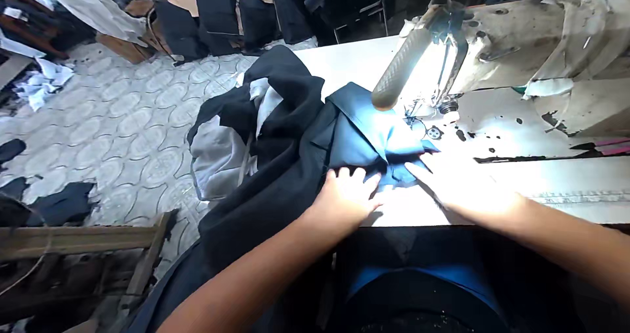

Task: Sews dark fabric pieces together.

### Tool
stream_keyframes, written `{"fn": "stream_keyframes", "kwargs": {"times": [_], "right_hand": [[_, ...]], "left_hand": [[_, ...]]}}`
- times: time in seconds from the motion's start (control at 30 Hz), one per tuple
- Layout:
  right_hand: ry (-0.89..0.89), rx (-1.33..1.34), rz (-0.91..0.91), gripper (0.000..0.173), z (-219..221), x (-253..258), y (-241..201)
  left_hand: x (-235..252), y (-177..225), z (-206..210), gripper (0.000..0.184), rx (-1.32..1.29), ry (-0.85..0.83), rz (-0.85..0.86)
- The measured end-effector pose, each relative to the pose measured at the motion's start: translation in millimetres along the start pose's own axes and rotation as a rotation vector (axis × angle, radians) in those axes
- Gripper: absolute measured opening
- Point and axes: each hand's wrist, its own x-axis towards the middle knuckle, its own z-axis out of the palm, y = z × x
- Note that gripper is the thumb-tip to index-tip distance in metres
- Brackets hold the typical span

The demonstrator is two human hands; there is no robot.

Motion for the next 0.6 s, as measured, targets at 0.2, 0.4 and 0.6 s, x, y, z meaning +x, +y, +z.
{"fn": "stream_keyframes", "kwargs": {"times": [0.2, 0.4, 0.6], "right_hand": [[0.516, 0.121, -0.332, 0.038, 63.2, -7.2, 10.5], [0.529, 0.139, -0.355, 0.031, 66.9, -17.1, 14.7], [0.48, 0.212, -0.358, 0.03, 63.1, -16.2, 15.3]], "left_hand": [[29.0, -2.8, 55.9, 0.028, -0.222, 0.498, 0.317], [36.4, -0.5, 79.2, 0.036, -0.35, 0.606, 0.273], [45.1, 5.4, 74.1, 0.045, -0.267, 0.565, 0.171]]}}
